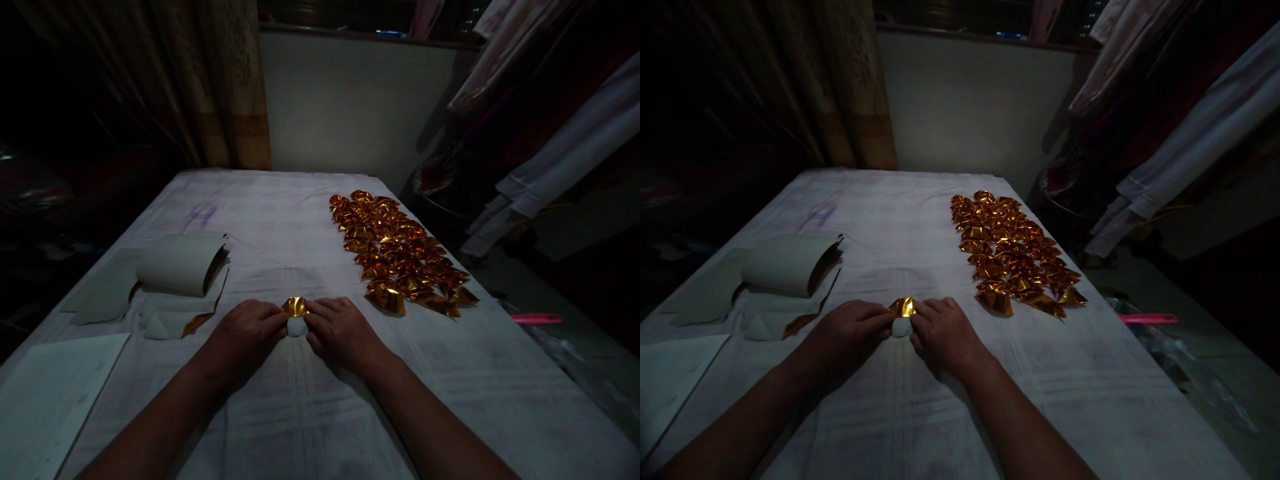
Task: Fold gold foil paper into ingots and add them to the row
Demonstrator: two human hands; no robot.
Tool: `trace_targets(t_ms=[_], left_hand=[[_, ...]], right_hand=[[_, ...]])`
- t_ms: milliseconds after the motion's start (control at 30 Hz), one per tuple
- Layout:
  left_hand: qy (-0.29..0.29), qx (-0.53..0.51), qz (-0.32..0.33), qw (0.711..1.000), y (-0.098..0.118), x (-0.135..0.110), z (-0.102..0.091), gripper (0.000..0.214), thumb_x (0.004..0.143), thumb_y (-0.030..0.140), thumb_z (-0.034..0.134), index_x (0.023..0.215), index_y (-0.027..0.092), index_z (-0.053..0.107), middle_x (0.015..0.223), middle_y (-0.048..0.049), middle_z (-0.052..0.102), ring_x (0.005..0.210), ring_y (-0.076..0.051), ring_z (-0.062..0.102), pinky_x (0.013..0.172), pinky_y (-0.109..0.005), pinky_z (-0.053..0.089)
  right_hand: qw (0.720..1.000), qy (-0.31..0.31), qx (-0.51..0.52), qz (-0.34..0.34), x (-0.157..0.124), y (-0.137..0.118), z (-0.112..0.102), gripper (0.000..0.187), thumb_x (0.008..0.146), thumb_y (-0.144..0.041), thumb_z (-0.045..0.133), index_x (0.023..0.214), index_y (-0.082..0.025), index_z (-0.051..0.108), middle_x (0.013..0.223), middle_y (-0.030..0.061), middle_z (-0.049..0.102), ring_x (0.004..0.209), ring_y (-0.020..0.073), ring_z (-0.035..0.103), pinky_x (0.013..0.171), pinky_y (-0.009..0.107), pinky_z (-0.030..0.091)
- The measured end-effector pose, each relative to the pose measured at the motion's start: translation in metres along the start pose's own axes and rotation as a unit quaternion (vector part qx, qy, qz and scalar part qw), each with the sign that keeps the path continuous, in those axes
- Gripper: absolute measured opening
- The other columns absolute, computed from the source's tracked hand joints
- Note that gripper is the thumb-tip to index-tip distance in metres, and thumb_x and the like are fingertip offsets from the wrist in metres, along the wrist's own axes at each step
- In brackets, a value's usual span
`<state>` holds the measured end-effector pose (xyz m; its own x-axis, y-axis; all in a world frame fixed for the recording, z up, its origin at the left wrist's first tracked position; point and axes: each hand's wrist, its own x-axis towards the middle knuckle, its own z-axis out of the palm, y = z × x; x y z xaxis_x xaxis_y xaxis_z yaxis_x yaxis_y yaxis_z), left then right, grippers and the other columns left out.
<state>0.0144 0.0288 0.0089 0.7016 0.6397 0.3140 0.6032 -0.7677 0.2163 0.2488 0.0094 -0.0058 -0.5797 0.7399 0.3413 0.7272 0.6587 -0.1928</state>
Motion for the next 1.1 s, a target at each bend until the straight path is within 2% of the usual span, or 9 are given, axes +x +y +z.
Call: trace_targets(t_ms=[200,367,533,767,967,1100], left_hand=[[-0.005,-0.014,0.002,1.0,-0.001,-0.006,-0.002,0.024,0.089,0.028,0.069,0.112,0.022,0.067,0.105,-0.0088,0.072,0.091,-0.023,0.067,0.082,-0.038,0.054],[0.046,0.012,0.005,0.999,-0.002,-0.005,0.008,0.015,0.095,0.02,0.057,0.104,0.021,0.069,0.098,-0.0071,0.073,0.083,-0.021,0.068,0.076,-0.036,0.054],[0.071,-0.011,-0.027,0.997,-0.003,-0.003,0.014,0.016,0.097,0.023,0.055,0.096,0.019,0.07,0.092,-0.0063,0.073,0.082,-0.02,0.067,0.075,-0.035,0.052],[0.052,-0.042,-0.128,0.99,-0.002,-0.001,0.009,0.018,0.097,0.029,0.054,0.087,0.02,0.067,0.087,-0.0042,0.068,0.084,-0.022,0.061,0.081,-0.039,0.046],[0.034,-0.053,-0.17,0.983,-0.002,0.002,0.012,0.021,0.095,0.034,0.054,0.084,0.02,0.066,0.085,-0.0038,0.066,0.086,-0.023,0.059,0.081,-0.04,0.043],[0.051,-0.058,-0.187,0.979,0.0,0.004,0.013,0.023,0.096,0.034,0.051,0.083,0.02,0.064,0.089,-0.0047,0.066,0.089,-0.024,0.058,0.083,-0.041,0.043]], right_hand=[[0.998,0.055,-0.019,-0.023,-0.002,0.002,0.006,0.021,0.09,-0.018,0.064,0.11,-0.02,0.068,0.118,0.0089,0.074,0.102,0.023,0.067,0.08,0.036,0.048],[0.997,0.078,0.004,-0.016,-0.003,0.006,0.011,0.023,0.096,-0.022,0.057,0.116,-0.021,0.068,0.117,0.008,0.074,0.103,0.0218,0.068,0.082,0.035,0.049],[0.997,0.063,0.045,0.0,-0.005,0.01,0.01,0.023,0.098,-0.026,0.055,0.116,-0.023,0.069,0.12,0.0067,0.073,0.103,0.0222,0.067,0.085,0.037,0.05],[0.981,0.081,0.119,0.133,-0.005,0.015,0.013,0.019,0.097,-0.025,0.055,0.094,-0.023,0.074,0.104,0.0075,0.074,0.098,0.0215,0.065,0.087,0.038,0.049],[0.978,0.066,0.12,0.156,-0.001,0.01,0.01,0.012,0.094,-0.03,0.063,0.095,-0.024,0.074,0.105,0.0061,0.073,0.1,0.0217,0.063,0.086,0.037,0.045],[0.969,0.075,0.111,0.207,0.004,0.002,0.012,0.008,0.09,-0.026,0.068,0.084,-0.023,0.072,0.098,0.0046,0.073,0.097,0.0227,0.062,0.083,0.037,0.043]])
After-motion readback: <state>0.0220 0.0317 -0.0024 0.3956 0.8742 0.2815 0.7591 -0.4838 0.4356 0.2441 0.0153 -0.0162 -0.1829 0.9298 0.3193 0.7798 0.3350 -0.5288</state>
